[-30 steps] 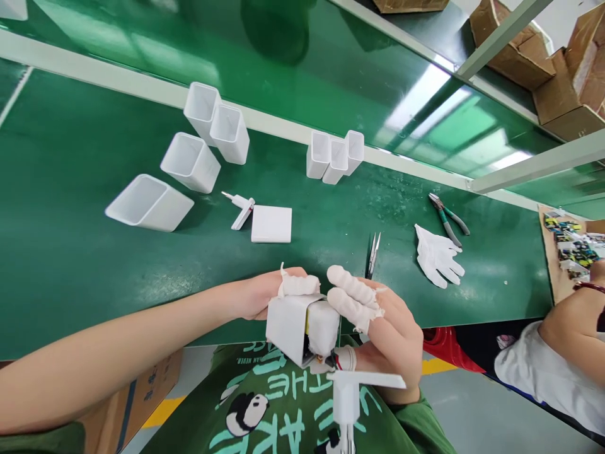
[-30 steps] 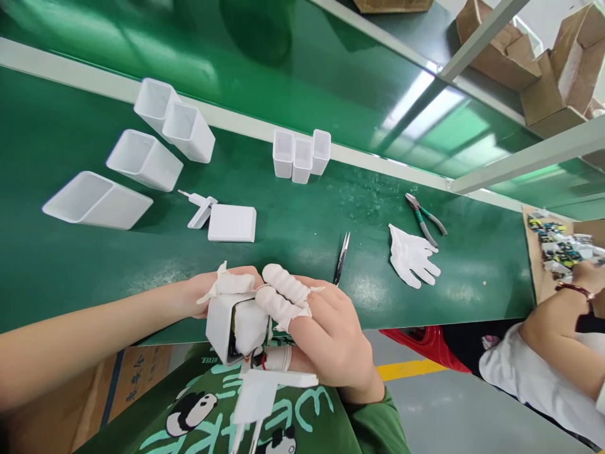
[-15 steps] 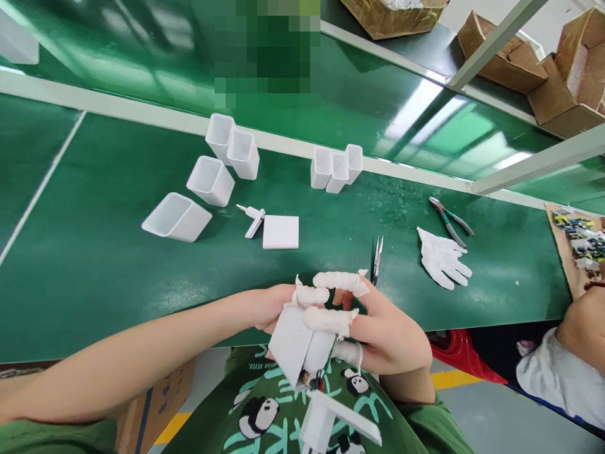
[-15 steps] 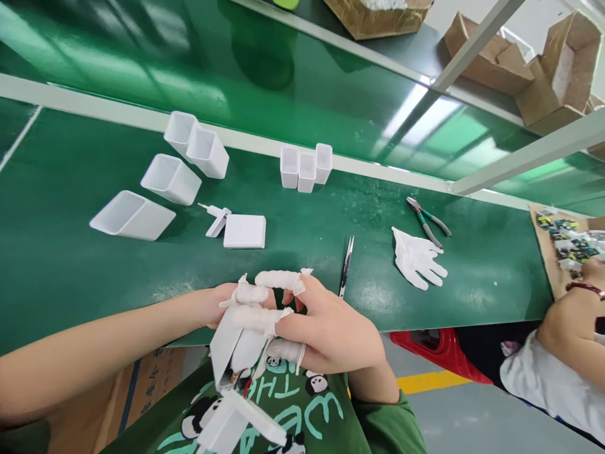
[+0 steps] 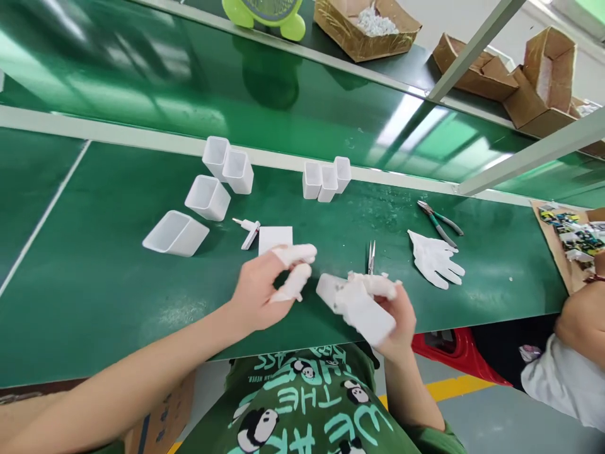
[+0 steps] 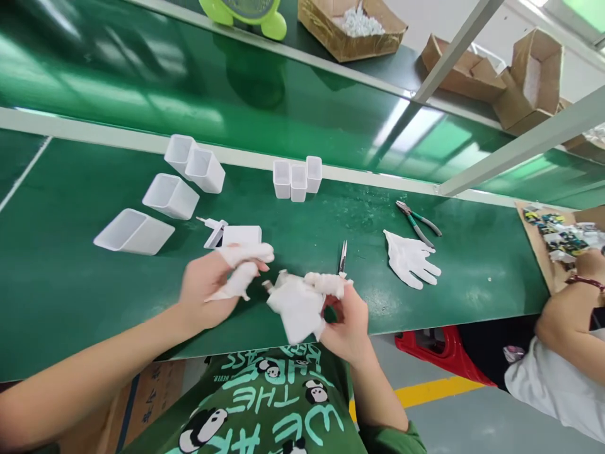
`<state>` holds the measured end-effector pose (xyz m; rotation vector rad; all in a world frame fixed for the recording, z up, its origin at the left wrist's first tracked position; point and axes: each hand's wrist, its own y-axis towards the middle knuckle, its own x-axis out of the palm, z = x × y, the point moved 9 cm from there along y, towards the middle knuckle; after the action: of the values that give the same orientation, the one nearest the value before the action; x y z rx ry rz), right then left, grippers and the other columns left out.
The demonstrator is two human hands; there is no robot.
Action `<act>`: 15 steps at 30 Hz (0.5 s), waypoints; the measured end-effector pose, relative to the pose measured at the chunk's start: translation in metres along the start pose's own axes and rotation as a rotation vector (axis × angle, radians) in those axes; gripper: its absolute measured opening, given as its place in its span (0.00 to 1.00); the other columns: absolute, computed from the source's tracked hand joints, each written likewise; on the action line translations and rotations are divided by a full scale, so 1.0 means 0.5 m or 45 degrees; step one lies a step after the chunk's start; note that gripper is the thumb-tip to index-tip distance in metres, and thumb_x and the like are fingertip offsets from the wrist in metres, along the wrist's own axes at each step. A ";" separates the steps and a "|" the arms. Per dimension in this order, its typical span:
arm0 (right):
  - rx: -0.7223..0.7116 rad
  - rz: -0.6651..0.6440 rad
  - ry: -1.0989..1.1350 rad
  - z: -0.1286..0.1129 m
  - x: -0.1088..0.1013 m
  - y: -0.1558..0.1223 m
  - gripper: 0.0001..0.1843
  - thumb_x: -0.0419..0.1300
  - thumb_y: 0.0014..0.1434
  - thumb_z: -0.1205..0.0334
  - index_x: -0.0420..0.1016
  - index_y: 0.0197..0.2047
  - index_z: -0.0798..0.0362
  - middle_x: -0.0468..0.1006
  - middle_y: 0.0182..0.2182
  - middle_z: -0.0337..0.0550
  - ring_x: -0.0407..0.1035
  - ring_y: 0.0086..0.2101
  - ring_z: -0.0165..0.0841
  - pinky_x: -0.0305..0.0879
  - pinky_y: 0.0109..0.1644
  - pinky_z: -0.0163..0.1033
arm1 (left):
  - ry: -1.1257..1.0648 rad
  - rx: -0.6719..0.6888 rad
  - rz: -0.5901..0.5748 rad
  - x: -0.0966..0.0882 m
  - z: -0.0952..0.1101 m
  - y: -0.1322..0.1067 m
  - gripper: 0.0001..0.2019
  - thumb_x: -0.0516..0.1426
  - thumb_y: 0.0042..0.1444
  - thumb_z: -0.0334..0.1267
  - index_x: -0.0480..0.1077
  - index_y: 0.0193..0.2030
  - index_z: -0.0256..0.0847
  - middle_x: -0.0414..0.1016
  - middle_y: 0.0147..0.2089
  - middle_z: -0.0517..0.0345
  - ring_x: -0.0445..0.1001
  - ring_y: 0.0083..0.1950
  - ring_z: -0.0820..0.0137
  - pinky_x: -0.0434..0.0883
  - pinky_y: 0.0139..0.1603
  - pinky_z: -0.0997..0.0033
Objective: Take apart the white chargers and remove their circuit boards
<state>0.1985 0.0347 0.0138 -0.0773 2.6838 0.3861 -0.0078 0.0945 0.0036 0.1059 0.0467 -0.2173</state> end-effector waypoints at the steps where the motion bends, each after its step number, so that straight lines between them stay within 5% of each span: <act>1: 0.063 0.029 0.007 0.018 0.007 -0.002 0.15 0.66 0.62 0.56 0.71 0.50 0.50 0.79 0.36 0.45 0.74 0.28 0.34 0.75 0.30 0.38 | 0.048 0.123 0.107 -0.026 0.018 -0.002 0.09 0.60 0.63 0.39 0.79 0.48 0.42 0.81 0.41 0.54 0.76 0.39 0.64 0.74 0.45 0.61; 4: 0.198 -0.021 -0.065 0.046 0.034 -0.001 0.12 0.65 0.60 0.60 0.70 0.46 0.50 0.73 0.28 0.36 0.68 0.24 0.29 0.71 0.27 0.33 | 0.278 0.481 0.231 -0.052 0.075 -0.017 0.14 0.63 0.63 0.39 0.76 0.54 0.45 0.80 0.45 0.54 0.77 0.44 0.62 0.73 0.53 0.56; 7: 0.200 -0.044 -0.153 0.038 0.038 0.003 0.11 0.64 0.60 0.61 0.70 0.46 0.51 0.72 0.29 0.36 0.67 0.24 0.29 0.71 0.29 0.34 | 0.689 0.829 0.095 0.003 0.119 -0.037 0.21 0.67 0.57 0.45 0.75 0.57 0.44 0.80 0.48 0.49 0.78 0.48 0.56 0.75 0.53 0.55; 10: 0.113 -0.045 -0.276 0.019 0.034 0.005 0.17 0.61 0.61 0.62 0.69 0.54 0.52 0.73 0.32 0.38 0.69 0.27 0.30 0.72 0.32 0.35 | 0.954 1.171 -0.050 0.074 0.138 -0.072 0.04 0.62 0.62 0.39 0.76 0.43 0.45 0.82 0.43 0.49 0.79 0.45 0.59 0.77 0.43 0.61; 12: 0.054 -0.060 -0.340 0.010 0.037 0.005 0.20 0.59 0.62 0.65 0.68 0.57 0.52 0.75 0.32 0.39 0.70 0.29 0.32 0.72 0.32 0.36 | 1.001 1.317 -0.052 0.097 0.141 -0.090 0.08 0.57 0.61 0.30 0.72 0.32 0.46 0.81 0.37 0.52 0.79 0.42 0.63 0.76 0.38 0.64; 15: -0.008 -0.071 -0.356 -0.002 0.045 0.003 0.19 0.58 0.64 0.66 0.68 0.58 0.50 0.75 0.31 0.39 0.70 0.29 0.33 0.71 0.32 0.36 | 0.986 1.376 0.006 0.090 0.141 -0.100 0.11 0.56 0.56 0.26 0.70 0.28 0.46 0.80 0.34 0.54 0.78 0.39 0.64 0.73 0.32 0.65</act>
<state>0.1774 0.0362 0.0058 -0.0925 2.3993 0.3594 0.0275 0.0287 0.0658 1.2655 0.7010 -0.1663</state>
